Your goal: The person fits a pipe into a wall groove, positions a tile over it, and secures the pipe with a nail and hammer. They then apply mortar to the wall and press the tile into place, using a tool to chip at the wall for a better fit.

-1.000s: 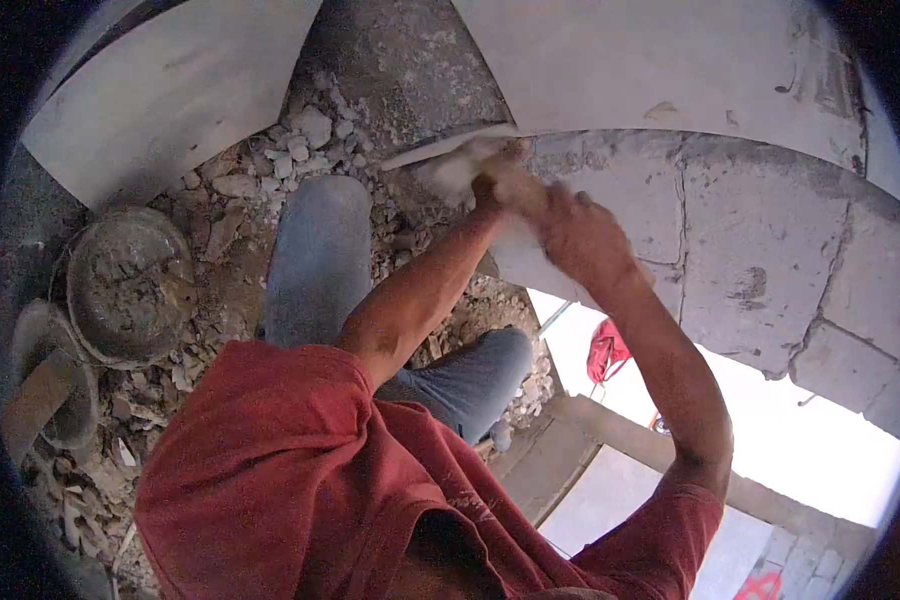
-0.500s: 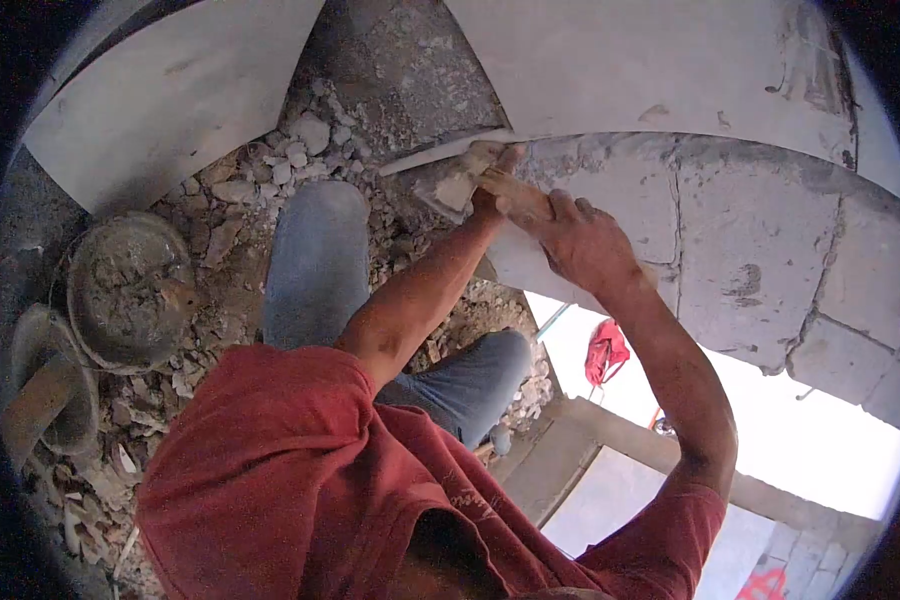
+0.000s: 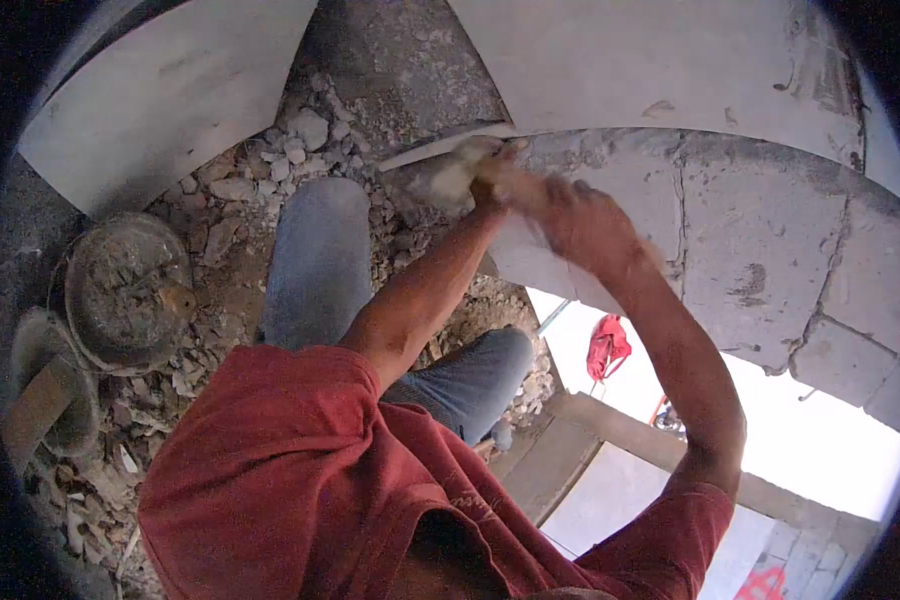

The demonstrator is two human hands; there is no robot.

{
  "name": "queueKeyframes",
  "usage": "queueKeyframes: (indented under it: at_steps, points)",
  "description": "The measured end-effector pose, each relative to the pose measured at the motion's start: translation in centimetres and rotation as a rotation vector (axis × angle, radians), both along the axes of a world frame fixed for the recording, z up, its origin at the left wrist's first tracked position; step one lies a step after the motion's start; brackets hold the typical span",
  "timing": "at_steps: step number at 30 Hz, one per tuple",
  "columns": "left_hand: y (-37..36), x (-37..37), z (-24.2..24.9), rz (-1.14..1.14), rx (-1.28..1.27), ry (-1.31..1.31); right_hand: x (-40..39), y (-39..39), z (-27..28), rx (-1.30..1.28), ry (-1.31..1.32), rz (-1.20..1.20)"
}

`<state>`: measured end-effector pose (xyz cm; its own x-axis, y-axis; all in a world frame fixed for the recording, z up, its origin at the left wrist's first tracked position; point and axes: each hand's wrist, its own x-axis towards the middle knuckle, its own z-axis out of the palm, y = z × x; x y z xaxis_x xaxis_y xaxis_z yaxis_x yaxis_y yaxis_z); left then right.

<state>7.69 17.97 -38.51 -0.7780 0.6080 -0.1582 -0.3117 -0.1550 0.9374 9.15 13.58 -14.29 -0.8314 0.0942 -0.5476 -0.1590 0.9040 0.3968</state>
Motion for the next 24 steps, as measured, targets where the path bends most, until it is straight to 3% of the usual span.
queueKeyframes:
  at_steps: [2,7,9,12,15,17,20,22,23,24]
  points:
    - [-0.4,-0.2,0.3,-0.008,0.017,-0.02,-1.7,-0.3,1.3,0.08,-0.028,-0.113]
    - [3.9,1.7,-3.7,0.187,0.056,-0.066,0.3,-0.2,0.8,0.071,-0.034,-0.089]
    - [3.3,0.9,-2.7,0.173,0.062,-0.068,0.3,0.3,0.6,0.051,0.005,-0.027]
    - [0.7,-1.0,0.5,0.25,0.204,-0.082,-0.3,0.4,0.5,0.197,-0.044,-0.152]
    - [-3.4,-2.6,5.0,0.34,0.37,-0.223,1.4,-0.6,0.7,0.096,-0.076,-0.029]
    - [-2.9,-2.3,4.6,0.34,0.39,-0.268,1.6,-0.5,0.3,0.104,-0.088,0.035]
    - [-0.4,-1.7,2.3,0.466,0.507,-0.183,1.2,-0.3,0.5,0.082,-0.041,-0.014]
    - [-2.8,-2.1,3.3,0.535,0.203,0.374,0.9,-0.4,0.6,0.052,-0.042,-0.023]
    - [-2.1,-1.9,3.3,0.531,0.2,0.372,0.9,-0.5,0.6,0.028,-0.04,-0.035]
    - [-0.7,-1.6,3.3,0.416,0.375,-0.112,0.8,0.2,0.4,0.026,-0.042,-0.039]
